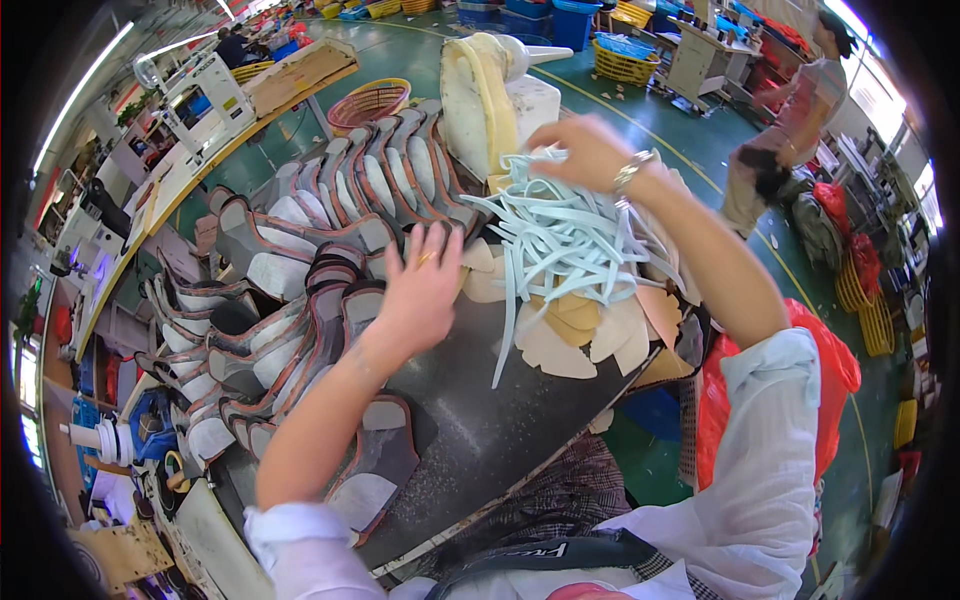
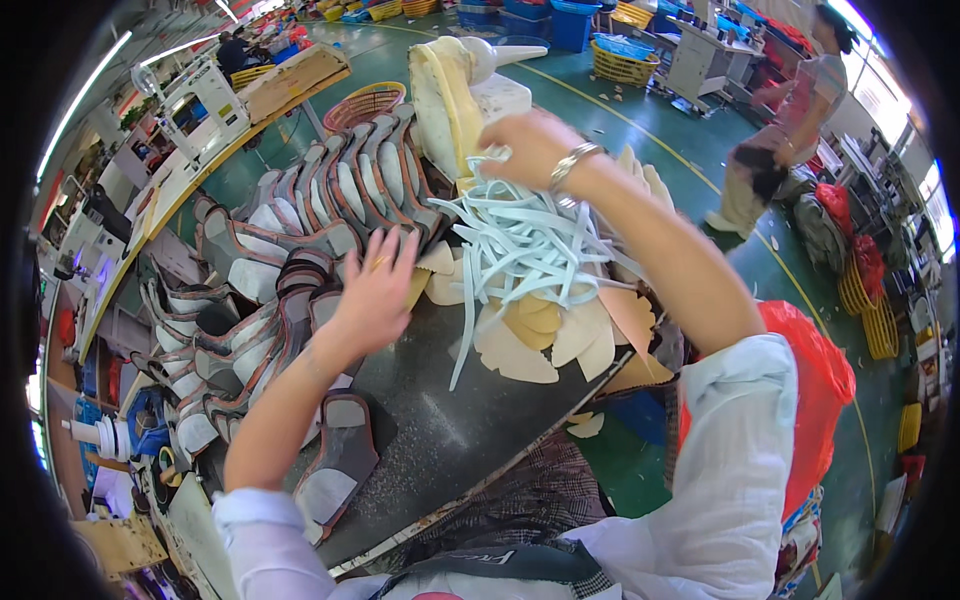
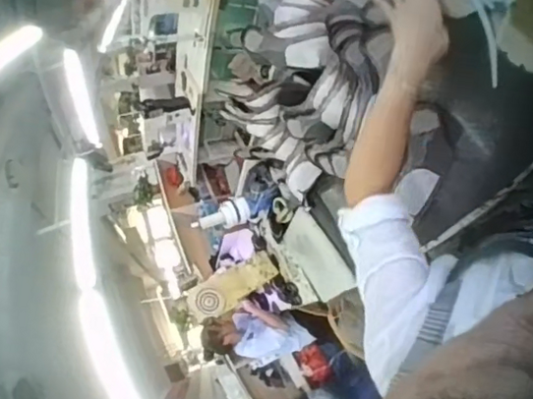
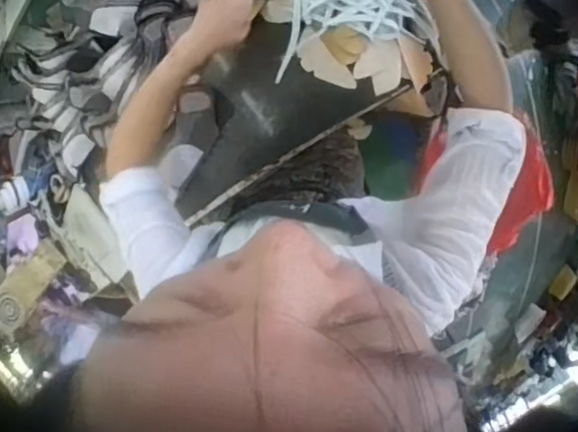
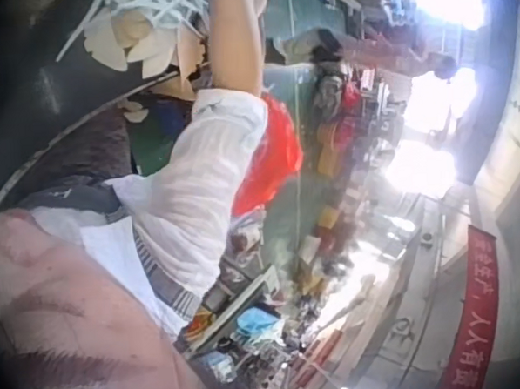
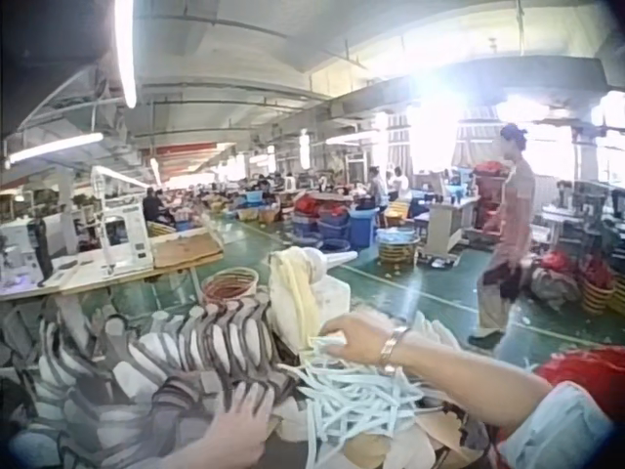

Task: The person hammers the edges of shoe pieces using a hammer. The person then applies reinforcing strips onto the shoe components and folds and presses the edges together by hand.

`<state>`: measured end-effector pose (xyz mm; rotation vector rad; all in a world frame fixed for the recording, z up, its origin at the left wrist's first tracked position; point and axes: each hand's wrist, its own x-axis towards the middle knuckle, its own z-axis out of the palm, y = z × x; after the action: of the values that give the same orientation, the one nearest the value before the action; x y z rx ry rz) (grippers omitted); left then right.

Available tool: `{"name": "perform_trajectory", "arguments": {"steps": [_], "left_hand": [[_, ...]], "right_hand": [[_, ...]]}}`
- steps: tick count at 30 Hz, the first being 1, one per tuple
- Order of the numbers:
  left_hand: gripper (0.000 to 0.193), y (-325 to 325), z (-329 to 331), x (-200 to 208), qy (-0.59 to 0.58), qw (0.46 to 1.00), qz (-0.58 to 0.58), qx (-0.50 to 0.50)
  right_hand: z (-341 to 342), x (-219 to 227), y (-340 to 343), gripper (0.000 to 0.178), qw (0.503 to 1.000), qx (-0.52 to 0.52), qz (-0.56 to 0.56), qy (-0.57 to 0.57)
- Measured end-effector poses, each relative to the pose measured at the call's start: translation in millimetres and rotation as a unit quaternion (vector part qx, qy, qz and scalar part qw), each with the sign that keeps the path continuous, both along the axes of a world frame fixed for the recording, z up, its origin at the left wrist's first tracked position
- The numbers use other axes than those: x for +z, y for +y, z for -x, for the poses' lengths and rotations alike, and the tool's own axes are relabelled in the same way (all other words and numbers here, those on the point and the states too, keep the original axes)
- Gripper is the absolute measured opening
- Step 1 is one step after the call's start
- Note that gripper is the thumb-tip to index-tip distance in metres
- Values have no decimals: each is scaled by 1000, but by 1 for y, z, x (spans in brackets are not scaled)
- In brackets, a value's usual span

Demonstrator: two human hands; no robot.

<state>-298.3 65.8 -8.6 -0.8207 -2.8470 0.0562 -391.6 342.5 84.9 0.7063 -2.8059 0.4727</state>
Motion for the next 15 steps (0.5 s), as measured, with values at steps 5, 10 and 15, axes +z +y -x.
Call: {"name": "perform_trajectory", "arguments": {"steps": [5,10,15], "left_hand": [[65,24,86,-40,0,997,-34,66],[41,-2,90,4,8,929,-370,14],[40,-1,93,12,2,922,-382,64]], "right_hand": [[-13,-84,-27,44,954,-17,-255,158],[18,-51,43,42,982,-142,-41,-115],[37,-45,67,52,992,-58,-44,-104]]}}
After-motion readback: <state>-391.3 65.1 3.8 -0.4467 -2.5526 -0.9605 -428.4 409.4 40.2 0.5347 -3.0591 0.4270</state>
